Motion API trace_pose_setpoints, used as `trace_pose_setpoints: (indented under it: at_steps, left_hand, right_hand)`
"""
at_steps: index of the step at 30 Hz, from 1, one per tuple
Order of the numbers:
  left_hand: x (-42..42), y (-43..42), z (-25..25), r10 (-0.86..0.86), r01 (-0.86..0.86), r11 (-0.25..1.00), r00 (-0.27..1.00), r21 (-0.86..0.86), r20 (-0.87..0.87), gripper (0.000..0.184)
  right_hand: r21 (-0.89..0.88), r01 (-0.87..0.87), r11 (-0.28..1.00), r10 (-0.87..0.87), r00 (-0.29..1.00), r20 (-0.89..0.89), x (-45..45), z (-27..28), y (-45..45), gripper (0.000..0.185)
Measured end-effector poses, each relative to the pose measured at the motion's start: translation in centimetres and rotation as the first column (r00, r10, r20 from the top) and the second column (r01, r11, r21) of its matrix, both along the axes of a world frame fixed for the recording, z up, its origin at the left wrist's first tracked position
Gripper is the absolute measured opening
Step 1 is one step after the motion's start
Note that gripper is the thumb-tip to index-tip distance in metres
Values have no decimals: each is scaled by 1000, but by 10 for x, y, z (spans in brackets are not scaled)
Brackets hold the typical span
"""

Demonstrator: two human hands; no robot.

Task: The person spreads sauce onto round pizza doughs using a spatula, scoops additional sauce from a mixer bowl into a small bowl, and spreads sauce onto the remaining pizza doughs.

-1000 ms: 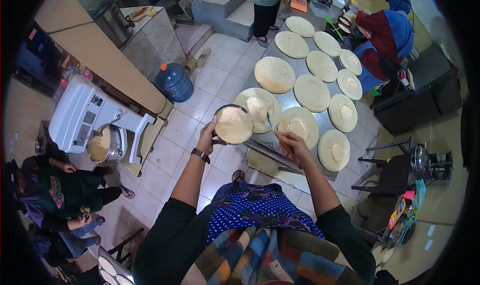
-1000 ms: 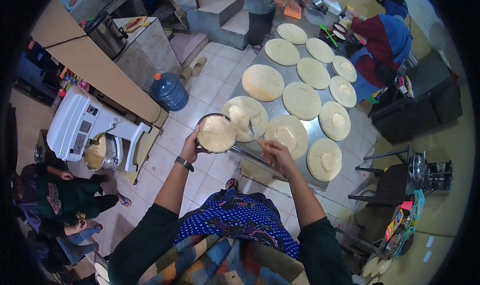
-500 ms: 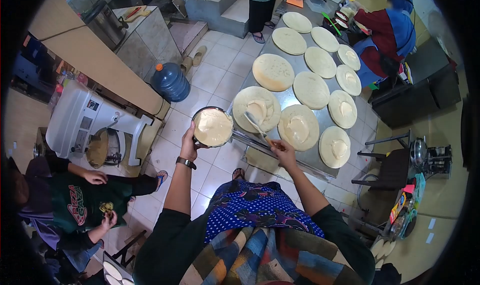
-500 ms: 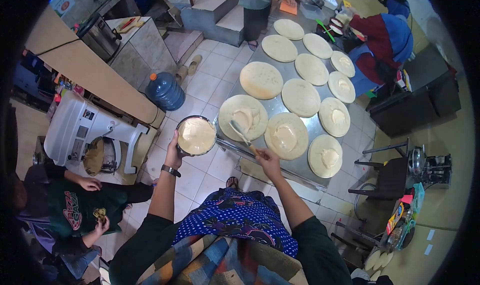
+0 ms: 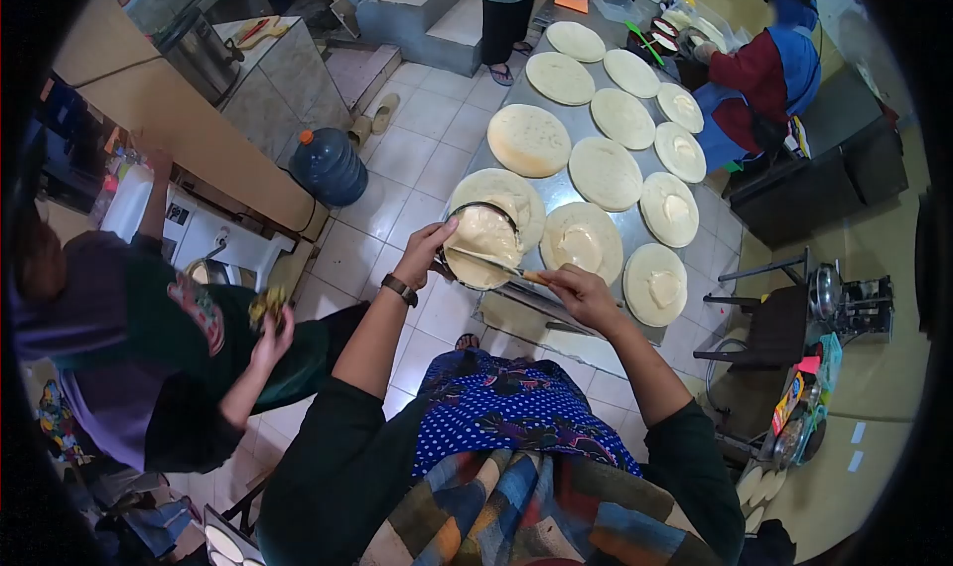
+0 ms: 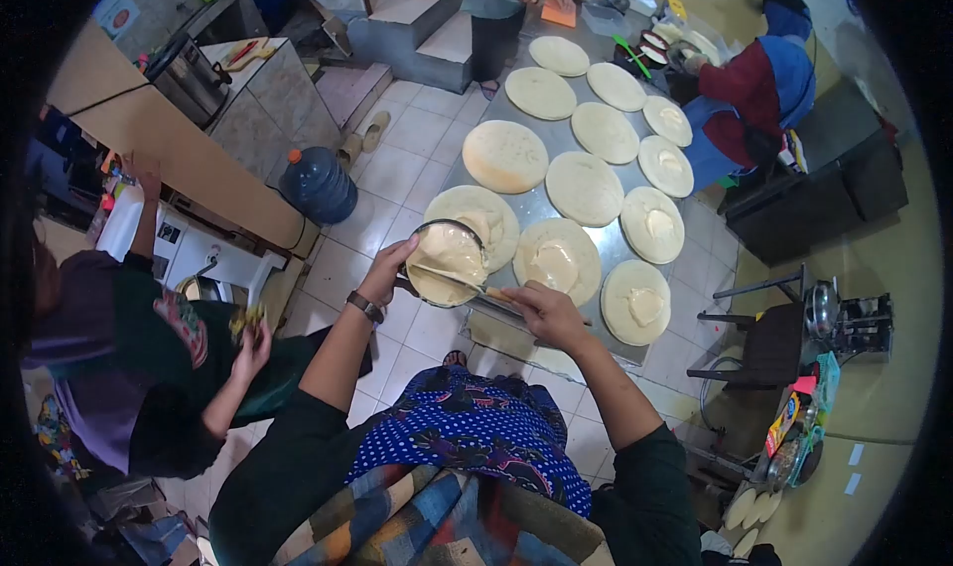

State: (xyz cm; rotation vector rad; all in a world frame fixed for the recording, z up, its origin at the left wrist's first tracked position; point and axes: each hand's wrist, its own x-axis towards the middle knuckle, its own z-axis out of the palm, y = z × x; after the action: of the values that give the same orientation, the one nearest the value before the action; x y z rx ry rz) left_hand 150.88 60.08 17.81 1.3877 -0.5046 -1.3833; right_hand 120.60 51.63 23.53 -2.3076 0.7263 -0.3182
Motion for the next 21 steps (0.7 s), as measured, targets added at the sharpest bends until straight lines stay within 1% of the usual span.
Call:
trace_pose_setpoints:
  at_steps: [1,2,3,4,5,6,7,8,9,10,11,12,13,14,15,17,18,19,20,21]
  left_hand:
    - [-4,-6,2,-31,32,999,999,28,-25,67]
    - [-10,-13,4,-18,19,999,1000,33,-24,68]
    - [-16,-18,7,-22,23,999,999,34,-25,68]
    - [-21,-24,10,-23,24,997,999,68,-23,68]
    - [-27,-30,13,-21,23,995,1000,101,-22,68]
    - [-32,-37,13,-20,23,994,1000,104,-23,68]
    - [-37,-43,14,-52,54,989,999,135,-16,71]
    - [-42,-47,15,-83,83,983,997,164,-9,74]
    - [-45,-52,11,-77,77,984,997,162,-6,74]
    - [-48,-57,5,-79,81,983,997,163,-20,75]
    - [-52,-63,-2,-82,86,983,996,165,-33,76]
    - [-59,-70,0,-59,62,996,997,64,-47,77]
    - [-64,-74,1,-58,61,996,997,60,-42,77]
    - [-70,-77,2,2,5,996,996,85,-88,74]
    - [-79,-81,8,61,-47,993,989,111,-135,71]
    - [-90,-94,5,51,-33,992,988,125,-145,71]
    - [-97,-101,0,98,-83,992,980,91,-175,70]
    - [-102,-108,-8,144,-134,989,968,60,-205,70]
    - [-102,-114,-16,69,-44,994,966,105,-248,73]
    - [-107,-119,-16,64,-40,994,967,101,-247,73]
  right_hand:
    - [0,4,1000,-4,1000,-1,-7,-8,-2,26]
    - [101,13,995,-22,995,93,-14,-22,-6,25]
    - [201,12,979,-50,982,184,-18,-25,-8,25]
    - [203,15,979,-53,982,183,-23,-27,-11,25]
    - [411,55,910,-118,985,130,-28,-30,-15,24]
    - [598,97,795,-168,984,64,-31,-26,-17,24]
    - [601,95,793,-166,984,63,-35,-22,-23,24]
    - [756,174,632,-196,979,-62,-38,-16,-31,25]
    - [860,257,441,-194,963,-188,-41,-11,-40,25]
    - [917,221,332,-220,963,-153,-46,-21,-46,26]
    - [917,214,338,-216,965,-146,-53,-21,-52,26]
    - [968,173,181,-222,966,-131,-59,-18,-59,24]
    - [992,127,20,-233,965,-119,-66,-17,-66,23]
    - [991,108,-74,-233,965,-122,-74,-18,-74,22]
    - [992,107,-68,-237,964,-120,-84,-19,-82,22]
    - [994,-67,-89,-355,934,31,-104,-29,-102,24]
    - [994,-105,-33,-417,905,82,-116,-44,-118,27]
    - [997,-57,50,-466,882,74,-123,-43,-133,28]
    - [991,18,129,-534,844,54,-129,-44,-150,28]
    - [975,100,200,-600,799,41,-134,-49,-167,29]
